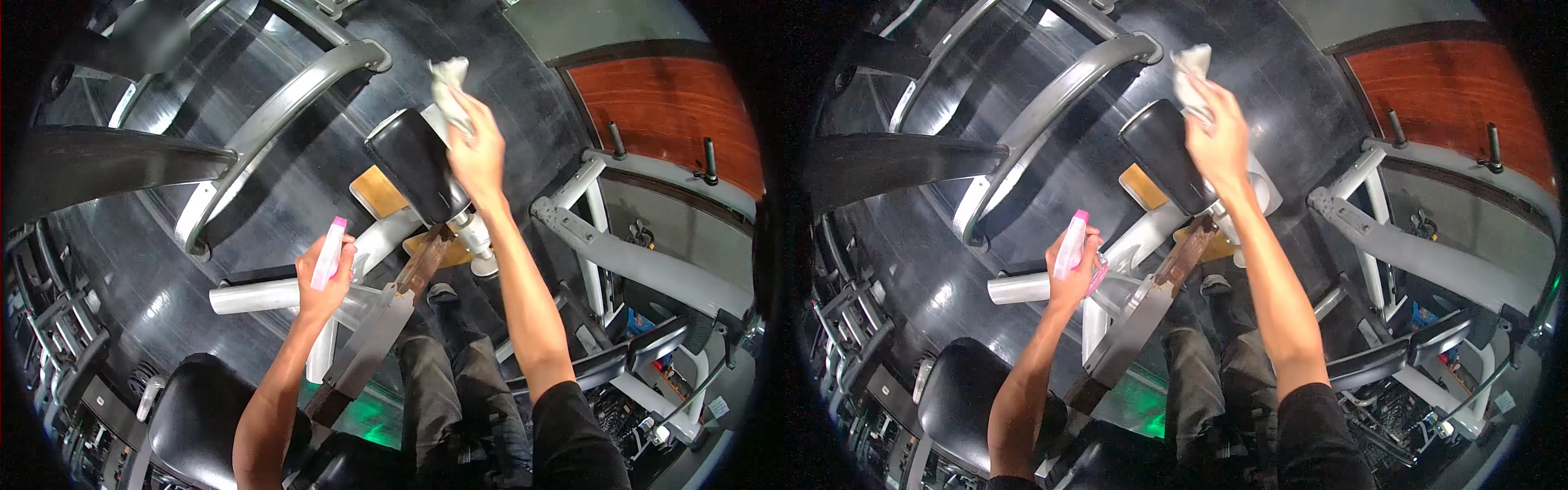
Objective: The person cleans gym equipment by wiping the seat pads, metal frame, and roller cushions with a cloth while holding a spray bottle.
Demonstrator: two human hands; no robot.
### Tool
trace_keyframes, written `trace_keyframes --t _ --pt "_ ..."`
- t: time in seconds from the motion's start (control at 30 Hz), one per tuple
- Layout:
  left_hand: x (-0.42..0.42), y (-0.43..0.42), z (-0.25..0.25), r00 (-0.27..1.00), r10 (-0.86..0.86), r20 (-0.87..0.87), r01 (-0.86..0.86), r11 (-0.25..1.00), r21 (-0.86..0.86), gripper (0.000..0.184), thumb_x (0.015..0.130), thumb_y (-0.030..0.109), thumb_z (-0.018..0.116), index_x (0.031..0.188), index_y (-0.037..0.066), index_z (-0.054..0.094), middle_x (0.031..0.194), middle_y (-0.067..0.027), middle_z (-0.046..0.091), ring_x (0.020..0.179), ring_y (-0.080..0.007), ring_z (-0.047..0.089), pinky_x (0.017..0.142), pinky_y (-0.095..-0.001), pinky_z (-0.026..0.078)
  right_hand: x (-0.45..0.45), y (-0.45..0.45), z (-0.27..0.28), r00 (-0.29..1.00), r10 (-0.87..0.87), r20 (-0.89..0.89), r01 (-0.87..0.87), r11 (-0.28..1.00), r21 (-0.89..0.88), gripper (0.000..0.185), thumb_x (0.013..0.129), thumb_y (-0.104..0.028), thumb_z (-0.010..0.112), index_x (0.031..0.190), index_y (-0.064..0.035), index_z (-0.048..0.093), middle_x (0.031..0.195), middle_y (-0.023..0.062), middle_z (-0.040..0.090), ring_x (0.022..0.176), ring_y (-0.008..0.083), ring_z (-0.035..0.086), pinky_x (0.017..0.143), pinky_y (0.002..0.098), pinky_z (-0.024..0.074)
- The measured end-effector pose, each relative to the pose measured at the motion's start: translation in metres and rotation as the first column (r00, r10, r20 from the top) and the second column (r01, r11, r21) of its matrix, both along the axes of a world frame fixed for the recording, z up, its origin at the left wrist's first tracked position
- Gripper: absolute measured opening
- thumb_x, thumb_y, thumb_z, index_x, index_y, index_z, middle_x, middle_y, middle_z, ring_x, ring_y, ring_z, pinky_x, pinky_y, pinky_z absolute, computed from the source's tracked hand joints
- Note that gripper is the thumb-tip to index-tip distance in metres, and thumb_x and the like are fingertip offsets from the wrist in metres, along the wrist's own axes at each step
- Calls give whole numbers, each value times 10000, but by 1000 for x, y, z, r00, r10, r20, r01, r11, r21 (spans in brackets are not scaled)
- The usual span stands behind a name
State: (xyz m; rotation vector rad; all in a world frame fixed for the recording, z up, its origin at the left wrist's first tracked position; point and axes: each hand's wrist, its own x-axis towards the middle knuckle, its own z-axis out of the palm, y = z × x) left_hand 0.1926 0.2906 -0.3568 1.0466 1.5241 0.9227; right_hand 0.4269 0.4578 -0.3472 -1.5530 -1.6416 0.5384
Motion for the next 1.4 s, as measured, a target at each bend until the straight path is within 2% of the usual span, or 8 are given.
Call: trace_keyframes --t 0.13,0.37,0.53,0.63,0.8,0.83,1.07,1.4 --pt "5 1 9 999 8 35 -6 999 -48 48 921 64 663 952 29 671 693 -20 658 522 -69 596 473 -249 466 -47 -5 -43 840 193 508 -147 981 -129 500 757 -51 686 1232 -208 663 1337 77 571 1218 361 504 1044 462 415" --pt "5 2 5 999 28 -19 -27 998 53 35 906 49 669 933 27 673 711 -55 666 600 -105 626 557 -268 482 36 -100 -27 747 348 567 -285 938 -199 571 667 -64 733 1200 -260 673 1357 16 557 1197 313 515 954 424 482" --pt "5 1 4 1000 18 -8 -18 1000 14 48 889 62 682 919 24 679 725 -96 673 626 -152 648 589 -293 502 72 -79 -3 961 -139 240 238 857 -458 284 869 -205 568 1104 -94 685 923 192 708 871 360 703 781 417 528" --pt "6 2 5 1000 19 -22 -19 1000 11 57 890 65 679 920 16 679 748 -104 682 624 -164 649 590 -298 506 59 -23 6 958 -283 47 280 888 -364 336 924 -147 522 1231 -81 641 1025 142 713 967 253 690 826 372 519" --pt "5 -1 5 999 -27 -45 28 1000 5 52 889 58 674 917 15 679 757 -106 685 622 -162 649 587 -297 507 -20 37 -76 955 262 141 -236 956 -176 293 870 -230 666 1153 -158 688 1210 154 633 1089 384 597 977 448 471" --pt "5 -1 4 998 -30 -46 30 1000 8 52 889 58 674 917 15 679 757 -106 685 622 -162 649 587 -297 507 -38 37 -63 923 138 360 -40 963 -268 283 856 -226 659 1133 -187 705 1209 126 640 1092 380 599 949 460 480" --pt "3 -2 -5 995 -43 -93 50 996 72 66 907 72 669 940 16 667 722 -65 669 564 -111 615 524 -271 483 6 -13 -45 975 65 211 -12 970 -245 341 877 -98 576 1206 -105 664 1130 166 636 1067 372 605 942 431 481" --pt "0 2 -2 996 -42 -75 50 993 105 78 933 86 664 980 24 657 698 -21 647 515 -61 579 468 -237 460 119 -64 20 781 534 324 -214 716 -664 332 837 -28 550 1151 -11 657 1147 196 648 1077 375 635 950 410 494"
